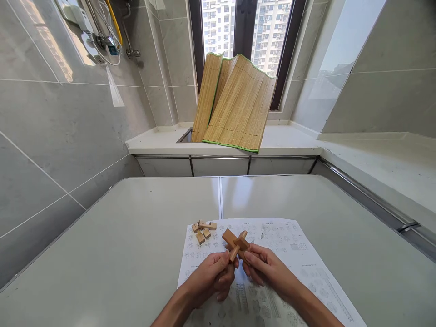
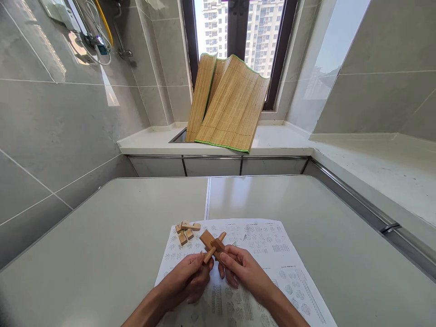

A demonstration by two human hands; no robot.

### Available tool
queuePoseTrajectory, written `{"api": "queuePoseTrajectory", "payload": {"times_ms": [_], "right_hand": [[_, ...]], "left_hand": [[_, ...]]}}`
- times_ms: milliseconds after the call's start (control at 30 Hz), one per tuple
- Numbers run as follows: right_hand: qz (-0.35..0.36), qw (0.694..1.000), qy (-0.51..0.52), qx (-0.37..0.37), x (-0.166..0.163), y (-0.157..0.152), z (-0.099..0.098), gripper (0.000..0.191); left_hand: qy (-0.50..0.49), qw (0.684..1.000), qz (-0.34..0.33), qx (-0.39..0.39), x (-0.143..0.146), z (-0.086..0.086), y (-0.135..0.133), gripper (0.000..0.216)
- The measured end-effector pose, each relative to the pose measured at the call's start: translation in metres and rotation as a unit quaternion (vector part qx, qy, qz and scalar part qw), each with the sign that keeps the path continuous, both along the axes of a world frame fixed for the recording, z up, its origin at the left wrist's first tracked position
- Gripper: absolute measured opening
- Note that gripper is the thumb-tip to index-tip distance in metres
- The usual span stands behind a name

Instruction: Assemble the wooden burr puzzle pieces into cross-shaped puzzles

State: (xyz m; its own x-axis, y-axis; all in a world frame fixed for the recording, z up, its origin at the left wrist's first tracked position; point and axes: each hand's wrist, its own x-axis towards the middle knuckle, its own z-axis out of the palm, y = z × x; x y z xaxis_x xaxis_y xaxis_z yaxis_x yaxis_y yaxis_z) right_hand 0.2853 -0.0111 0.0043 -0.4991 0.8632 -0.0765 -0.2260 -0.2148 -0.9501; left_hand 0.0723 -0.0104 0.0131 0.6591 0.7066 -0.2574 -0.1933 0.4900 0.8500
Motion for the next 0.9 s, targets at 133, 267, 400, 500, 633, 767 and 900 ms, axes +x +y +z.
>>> {"api": "queuePoseTrajectory", "payload": {"times_ms": [133, 267, 400, 500, 633, 767, 900], "right_hand": [[-0.069, 0.993, 0.070, -0.069, 0.005, 0.006, 0.001, 0.046], [-0.178, 0.975, 0.099, -0.089, 0.014, 0.016, 0.001, 0.047], [-0.282, 0.958, 0.009, -0.058, 0.023, 0.023, -0.002, 0.046], [-0.342, 0.938, -0.054, -0.029, 0.028, 0.025, -0.004, 0.049], [-0.388, 0.916, -0.106, -0.004, 0.039, 0.030, -0.008, 0.054], [-0.430, 0.883, -0.182, 0.044, 0.054, 0.038, -0.017, 0.055], [-0.462, 0.849, -0.252, 0.053, 0.068, 0.044, -0.026, 0.054]], "left_hand": [[-0.009, 1.000, 0.025, -0.007, 0.000, -0.001, 0.001, 0.056], [-0.016, 0.999, 0.040, -0.014, -0.001, 0.002, 0.001, 0.050], [-0.011, 0.999, 0.033, -0.011, 0.000, 0.006, 0.000, 0.044], [-0.003, 0.999, 0.036, -0.007, 0.000, 0.008, 0.000, 0.041], [0.016, 0.999, 0.032, -0.003, -0.001, 0.013, 0.000, 0.036], [0.025, 0.999, 0.028, 0.006, -0.003, 0.015, 0.000, 0.034], [0.036, 0.998, 0.034, 0.025, -0.005, 0.013, 0.001, 0.033]]}}
